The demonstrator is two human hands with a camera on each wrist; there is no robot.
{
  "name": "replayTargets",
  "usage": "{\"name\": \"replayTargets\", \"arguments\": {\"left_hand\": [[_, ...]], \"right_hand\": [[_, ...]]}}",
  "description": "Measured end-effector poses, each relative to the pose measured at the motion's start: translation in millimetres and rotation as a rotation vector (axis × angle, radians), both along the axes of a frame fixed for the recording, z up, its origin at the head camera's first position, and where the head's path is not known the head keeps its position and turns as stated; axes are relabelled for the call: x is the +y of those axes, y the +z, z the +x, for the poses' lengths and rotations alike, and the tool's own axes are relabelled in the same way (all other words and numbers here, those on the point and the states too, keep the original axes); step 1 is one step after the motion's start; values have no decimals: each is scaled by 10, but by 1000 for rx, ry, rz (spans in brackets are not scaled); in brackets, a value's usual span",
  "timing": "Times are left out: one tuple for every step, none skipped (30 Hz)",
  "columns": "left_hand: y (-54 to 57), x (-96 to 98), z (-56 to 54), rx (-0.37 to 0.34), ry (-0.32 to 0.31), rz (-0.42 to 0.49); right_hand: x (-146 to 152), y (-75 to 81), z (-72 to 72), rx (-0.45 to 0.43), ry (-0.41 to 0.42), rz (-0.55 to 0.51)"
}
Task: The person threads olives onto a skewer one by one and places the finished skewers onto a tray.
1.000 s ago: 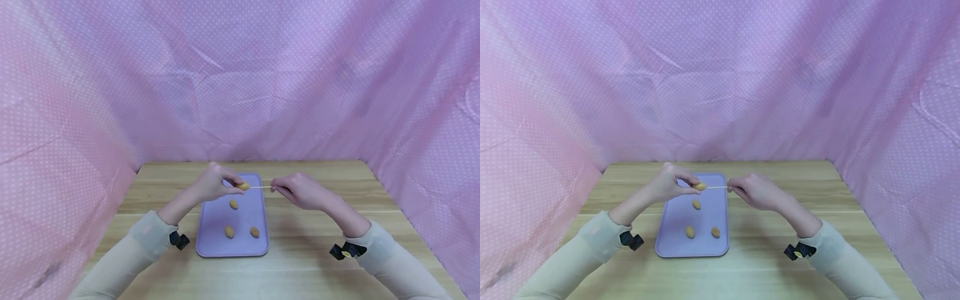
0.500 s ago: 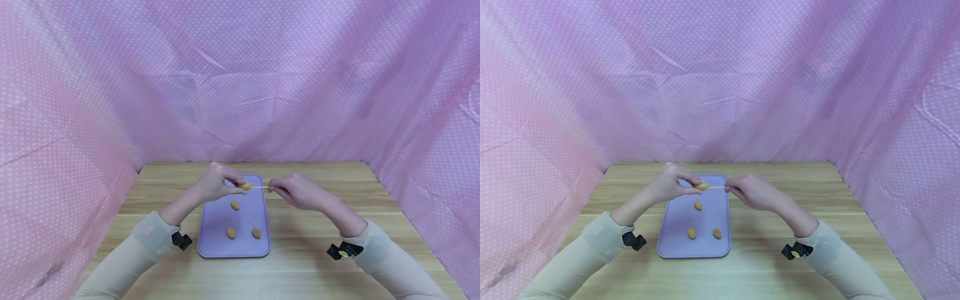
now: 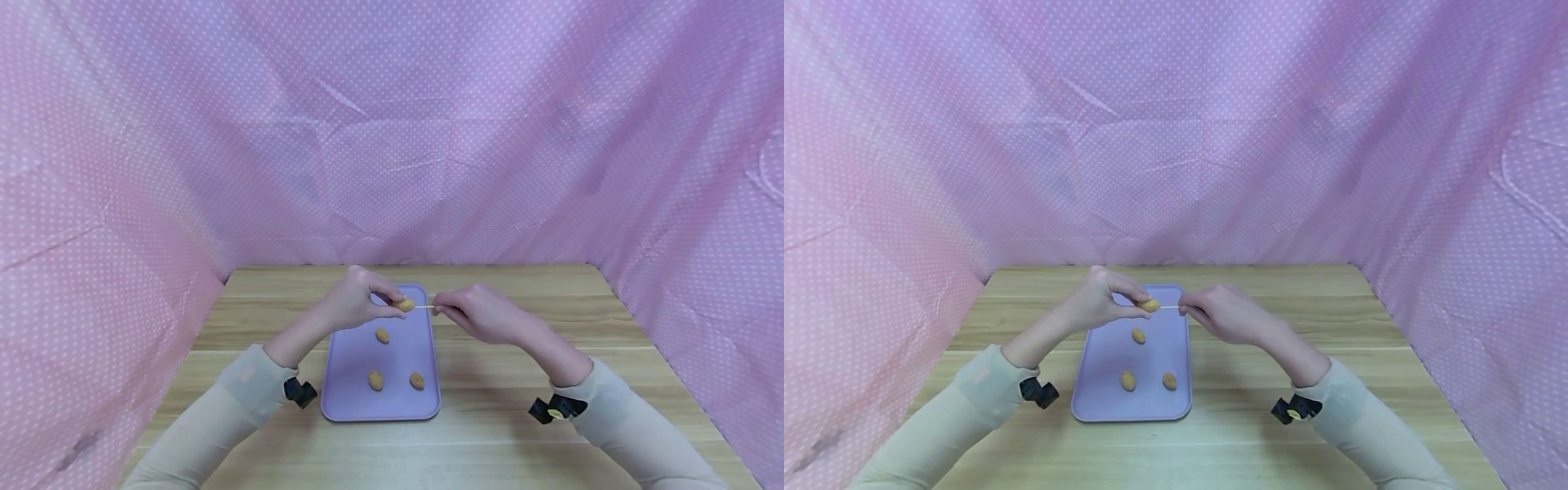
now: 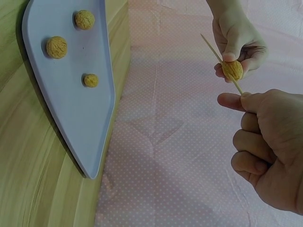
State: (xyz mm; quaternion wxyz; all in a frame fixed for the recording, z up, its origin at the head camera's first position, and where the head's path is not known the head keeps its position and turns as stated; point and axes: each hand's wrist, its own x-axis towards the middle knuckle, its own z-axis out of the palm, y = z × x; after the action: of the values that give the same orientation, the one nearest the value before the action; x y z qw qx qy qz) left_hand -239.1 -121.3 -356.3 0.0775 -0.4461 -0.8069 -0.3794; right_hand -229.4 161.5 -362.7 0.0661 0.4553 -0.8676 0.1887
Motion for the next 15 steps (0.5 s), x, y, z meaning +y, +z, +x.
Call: {"name": "replayTargets", "arguments": {"left_hand": [[6,6,-1,-2,-4,0],[9,11,-3,-1,-5,-2],[10,16,-6,2,-6,-4],[12,21,-8,3,-9,-6],[12,25,-9,2,-10,-7],[11,28,-11,2,-11,-8],[8,31,-14,2,-13,-7],[3,34,-18,4,-13,-7],[0,39,-19,5,-15,-6],[-3,43,-21,5,-15,-5],[-6,47,-24,7,-17,-5],[-9,50,-25,7,-18,-5],[-11,53,-26,6,-19,-5],[-11,56,-26,4,-22,-5],[-8,59,-24,4,-25,-4]], "right_hand": [[-5,3,0,-4,-1,1],[-10,5,0,-7,-2,4],[-15,8,-1,-8,-4,6],[-21,9,-1,-9,-6,8],[-25,9,-2,-11,-7,9],[-26,4,-5,-14,-7,10],[-30,2,-7,-16,-8,10],[-34,-1,-8,-16,-8,11],[-37,-4,-10,-16,-8,11],[-40,-8,-11,-15,-6,9],[-42,-13,-13,-14,-5,8],[-44,-18,-14,-10,-5,7],[-49,-19,-14,-7,-4,7],[-51,-24,-14,-4,-3,6],[-52,-29,-15,-2,-2,5]]}}
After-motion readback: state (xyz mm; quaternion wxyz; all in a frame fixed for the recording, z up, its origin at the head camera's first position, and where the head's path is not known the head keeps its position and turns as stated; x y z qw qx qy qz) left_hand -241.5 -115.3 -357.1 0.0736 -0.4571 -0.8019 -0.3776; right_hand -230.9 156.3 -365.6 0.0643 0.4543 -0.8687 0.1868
